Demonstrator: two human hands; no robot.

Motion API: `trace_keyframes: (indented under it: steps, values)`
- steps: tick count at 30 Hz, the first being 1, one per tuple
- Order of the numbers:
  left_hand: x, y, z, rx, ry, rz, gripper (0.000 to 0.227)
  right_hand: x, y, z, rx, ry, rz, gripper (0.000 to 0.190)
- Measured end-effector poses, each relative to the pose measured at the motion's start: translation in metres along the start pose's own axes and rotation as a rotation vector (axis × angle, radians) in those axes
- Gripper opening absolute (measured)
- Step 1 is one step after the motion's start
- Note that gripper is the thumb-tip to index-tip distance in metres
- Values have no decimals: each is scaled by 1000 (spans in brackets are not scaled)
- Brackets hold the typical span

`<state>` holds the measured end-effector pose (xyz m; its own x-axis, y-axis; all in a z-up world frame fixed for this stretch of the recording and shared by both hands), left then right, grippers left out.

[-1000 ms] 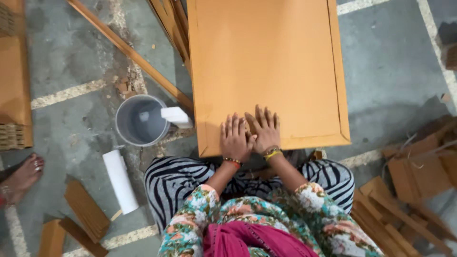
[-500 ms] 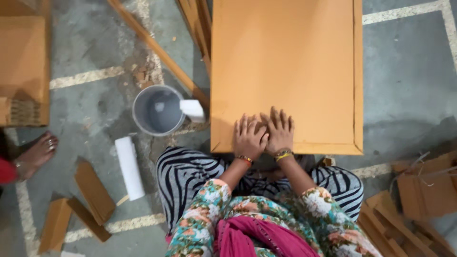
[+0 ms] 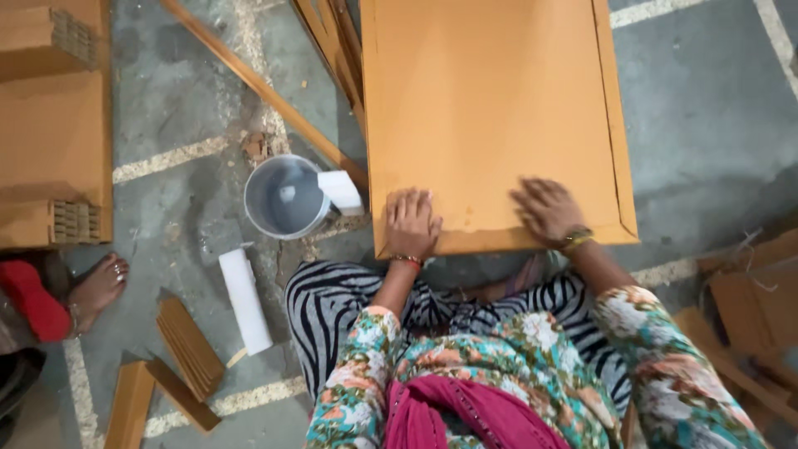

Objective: The person sits on the floor and assembles a cardboard box by hand. They apply a white adhesive substance from a bucket using a foam roller to the edges of a cardboard flap, then fold and press the flap onto the box body to secure it.

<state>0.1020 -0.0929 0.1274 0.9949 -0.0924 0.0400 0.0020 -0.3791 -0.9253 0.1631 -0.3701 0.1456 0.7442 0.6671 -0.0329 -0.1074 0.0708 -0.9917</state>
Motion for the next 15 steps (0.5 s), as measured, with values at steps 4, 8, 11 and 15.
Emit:
trace_keyframes:
  steps: [4, 8, 11, 15]
  values:
    - [3, -11, 1, 52, -11, -46, 56, -13, -5, -55, 101, 218, -86, 45]
    - [9, -22, -5, 50, 1, -54, 52, -13, -8, -59, 131, 216, -115, 46]
    - [11, -27, -8, 47, -2, -40, 51, -11, -12, -61, 149, 231, -114, 43]
    - [14, -30, -9, 63, 8, -38, 50, -10, -13, -61, 162, 246, -112, 44]
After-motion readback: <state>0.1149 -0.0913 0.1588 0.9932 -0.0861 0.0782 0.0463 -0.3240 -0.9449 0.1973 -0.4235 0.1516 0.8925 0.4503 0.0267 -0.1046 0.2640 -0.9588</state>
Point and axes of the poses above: each hand's wrist, its own x-axis towards the middle knuckle, its own y-axis out of the palm, z = x × y, the point moved 8 cm from there along x, towards the middle knuckle, and after that the axes turned 11 degrees about z, right-handed, at the moved point
